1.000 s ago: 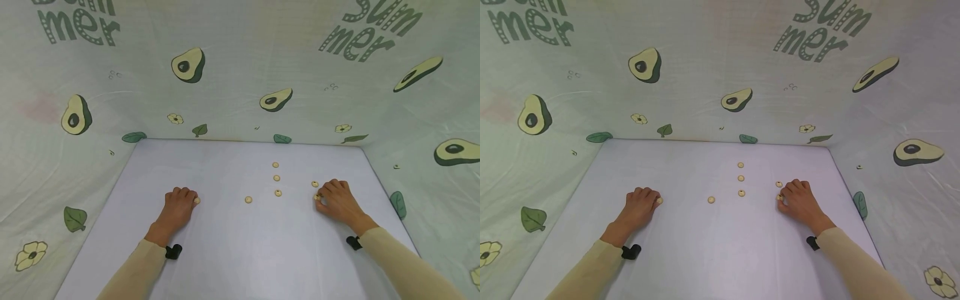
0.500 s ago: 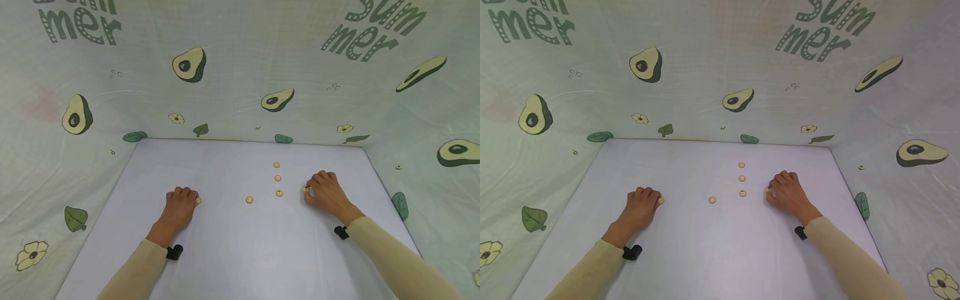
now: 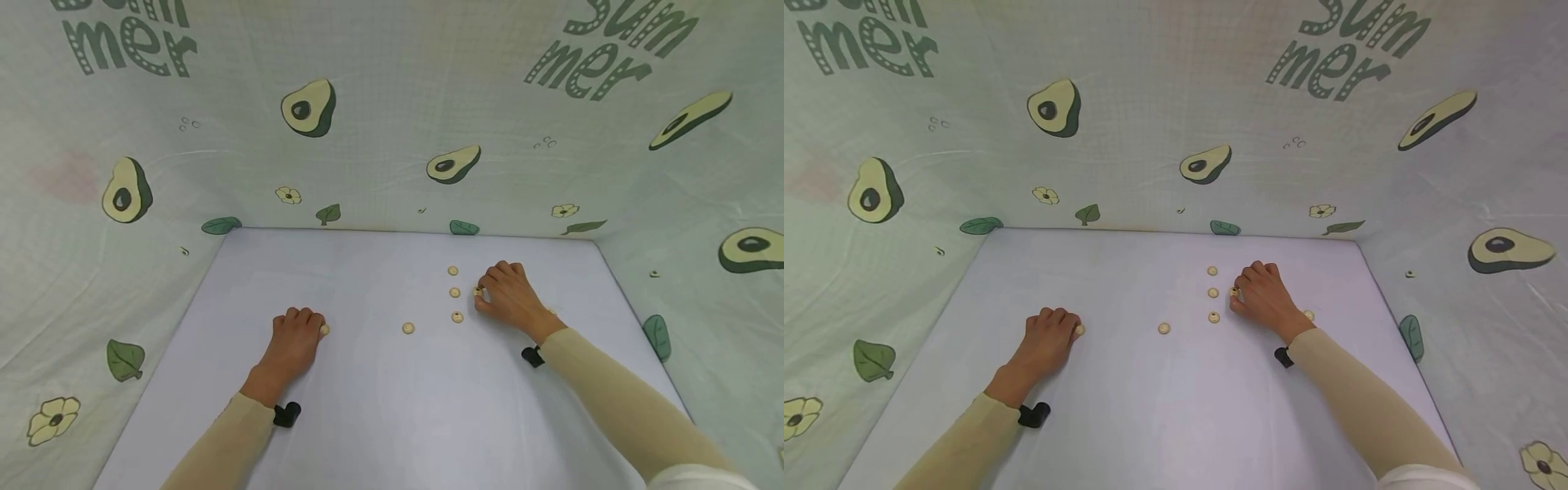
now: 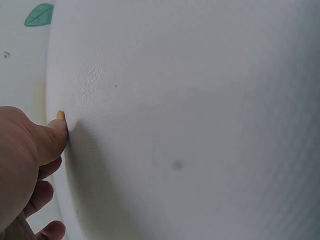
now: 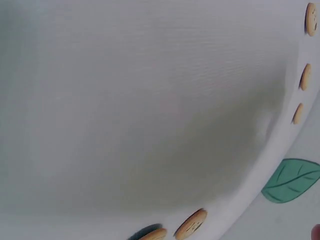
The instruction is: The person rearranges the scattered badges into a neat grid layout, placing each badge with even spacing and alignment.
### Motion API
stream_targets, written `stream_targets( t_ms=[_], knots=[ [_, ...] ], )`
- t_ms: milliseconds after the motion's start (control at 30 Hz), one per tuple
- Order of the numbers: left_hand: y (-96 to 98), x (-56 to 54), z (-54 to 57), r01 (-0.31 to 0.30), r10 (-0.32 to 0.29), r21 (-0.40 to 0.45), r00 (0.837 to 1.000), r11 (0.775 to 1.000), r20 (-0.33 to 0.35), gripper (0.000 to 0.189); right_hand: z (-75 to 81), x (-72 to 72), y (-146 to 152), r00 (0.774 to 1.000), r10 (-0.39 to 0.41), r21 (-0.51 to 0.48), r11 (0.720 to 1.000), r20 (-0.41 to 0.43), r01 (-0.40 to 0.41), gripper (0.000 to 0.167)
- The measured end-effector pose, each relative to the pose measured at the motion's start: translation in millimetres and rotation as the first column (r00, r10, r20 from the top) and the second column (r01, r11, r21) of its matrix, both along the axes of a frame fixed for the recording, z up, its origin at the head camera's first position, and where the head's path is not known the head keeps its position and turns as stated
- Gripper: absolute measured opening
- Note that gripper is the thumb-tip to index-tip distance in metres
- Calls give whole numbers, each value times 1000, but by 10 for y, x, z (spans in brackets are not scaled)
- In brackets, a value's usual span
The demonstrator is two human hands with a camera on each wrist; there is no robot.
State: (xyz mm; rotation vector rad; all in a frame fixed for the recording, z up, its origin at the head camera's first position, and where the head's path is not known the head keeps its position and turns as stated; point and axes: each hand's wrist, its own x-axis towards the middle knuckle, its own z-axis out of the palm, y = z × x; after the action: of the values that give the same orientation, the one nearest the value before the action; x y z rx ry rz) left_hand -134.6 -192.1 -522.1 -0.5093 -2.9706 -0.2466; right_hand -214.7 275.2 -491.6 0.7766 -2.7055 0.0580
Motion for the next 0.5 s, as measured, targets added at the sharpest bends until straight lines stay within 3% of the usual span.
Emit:
stream_targets(
  t_ms=[500],
  knots=[
    [-19, -3, -8, 19, -19, 5, 999, 1000, -30, 19, 60, -511, -400, 983, -56, 31, 998, 175, 51, 29]
  ],
)
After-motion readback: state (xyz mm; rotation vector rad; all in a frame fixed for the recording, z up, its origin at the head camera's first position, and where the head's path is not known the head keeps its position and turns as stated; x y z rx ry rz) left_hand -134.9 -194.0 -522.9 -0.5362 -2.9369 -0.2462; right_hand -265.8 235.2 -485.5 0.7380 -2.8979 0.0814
